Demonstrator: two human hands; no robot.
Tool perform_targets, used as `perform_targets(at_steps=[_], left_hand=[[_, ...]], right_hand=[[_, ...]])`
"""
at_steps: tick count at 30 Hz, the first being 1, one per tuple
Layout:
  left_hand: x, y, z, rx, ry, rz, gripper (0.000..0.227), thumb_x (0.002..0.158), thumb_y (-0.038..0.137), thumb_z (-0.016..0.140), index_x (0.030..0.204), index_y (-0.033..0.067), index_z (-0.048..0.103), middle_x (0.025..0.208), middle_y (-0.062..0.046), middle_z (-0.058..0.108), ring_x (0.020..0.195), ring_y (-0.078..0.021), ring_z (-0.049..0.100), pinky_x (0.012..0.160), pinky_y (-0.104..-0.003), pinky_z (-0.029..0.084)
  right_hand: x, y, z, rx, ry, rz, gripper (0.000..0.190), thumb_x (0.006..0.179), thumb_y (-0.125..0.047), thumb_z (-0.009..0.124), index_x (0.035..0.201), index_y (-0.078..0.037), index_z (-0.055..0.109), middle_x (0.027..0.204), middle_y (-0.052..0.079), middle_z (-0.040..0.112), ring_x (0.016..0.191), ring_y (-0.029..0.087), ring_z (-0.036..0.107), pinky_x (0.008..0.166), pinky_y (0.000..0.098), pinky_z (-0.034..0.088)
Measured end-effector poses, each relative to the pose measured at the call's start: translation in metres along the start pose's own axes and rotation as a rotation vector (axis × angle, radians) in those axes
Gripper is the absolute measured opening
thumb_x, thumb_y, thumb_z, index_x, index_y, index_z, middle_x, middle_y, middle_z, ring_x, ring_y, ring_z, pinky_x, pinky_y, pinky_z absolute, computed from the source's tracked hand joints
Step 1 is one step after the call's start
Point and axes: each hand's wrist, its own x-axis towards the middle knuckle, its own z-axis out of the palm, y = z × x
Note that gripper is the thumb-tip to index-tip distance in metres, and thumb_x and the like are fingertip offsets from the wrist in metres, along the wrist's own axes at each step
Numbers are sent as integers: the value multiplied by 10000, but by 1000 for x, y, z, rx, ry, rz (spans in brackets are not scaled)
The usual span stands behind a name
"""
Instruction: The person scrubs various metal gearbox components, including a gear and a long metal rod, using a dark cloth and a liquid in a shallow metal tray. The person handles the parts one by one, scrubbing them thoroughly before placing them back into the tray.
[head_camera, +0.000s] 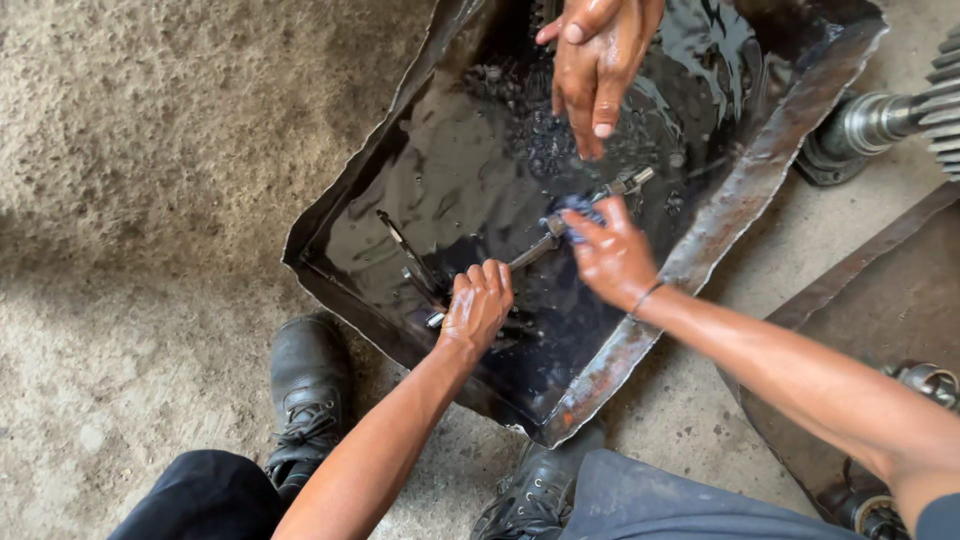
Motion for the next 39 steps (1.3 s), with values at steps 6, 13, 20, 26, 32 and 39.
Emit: perform_targets(at_steps=[6,13,20,26,32,39], left_hand=[[3,1,0,-26,-10,5,214,852,175,611,1030,64,654,836,-22,550,759,-172,582,605,-306,461],[3,-1,-1,-5,-55,28,200,863,157,614,1030,54,654,831,-25,550,755,-170,579,600,-304,459],[2,2,1,-49,34,-26,198,845,176,610,1005,68,655,821,-25,547,753,-177,585,602,-313,465],[0,1,6,-44,-8,-2,149,851,160,616,975,82,643,820,-22,540,755,-172,582,598,-306,464],[0,2,2,-25,31,-19,124,886,175,612,968,85,637,803,-17,532,752,-172,581,604,-307,464],[-1,1,3,-25,8,-8,178,863,175,611,1005,76,654,815,-17,539,757,-169,583,602,-305,464]], right_hand=[[13,36,-25,-209,-81,-310,575,821,-114,739,1380,-193,632,1213,206,558,1001,401,683,727,448,612],[-10,7,2,33,-13,-20,496,882,-126,713,1369,-131,617,1150,242,549,927,407,644,786,462,569],[-4,4,-41,204,-139,-18,384,945,-217,657,1298,-70,633,1108,166,596,968,361,634,839,460,533],[-10,15,-57,-279,-59,28,335,940,-216,634,1225,-41,606,1225,171,593,1157,395,585,973,536,485],[-13,-11,-36,-391,-252,-56,667,914,-254,616,1489,23,422,1443,337,412,1126,465,516,787,495,558],[-25,-18,-21,-245,-352,-163,604,866,-164,628,1424,0,464,1360,229,480,1174,421,508,830,475,572]])
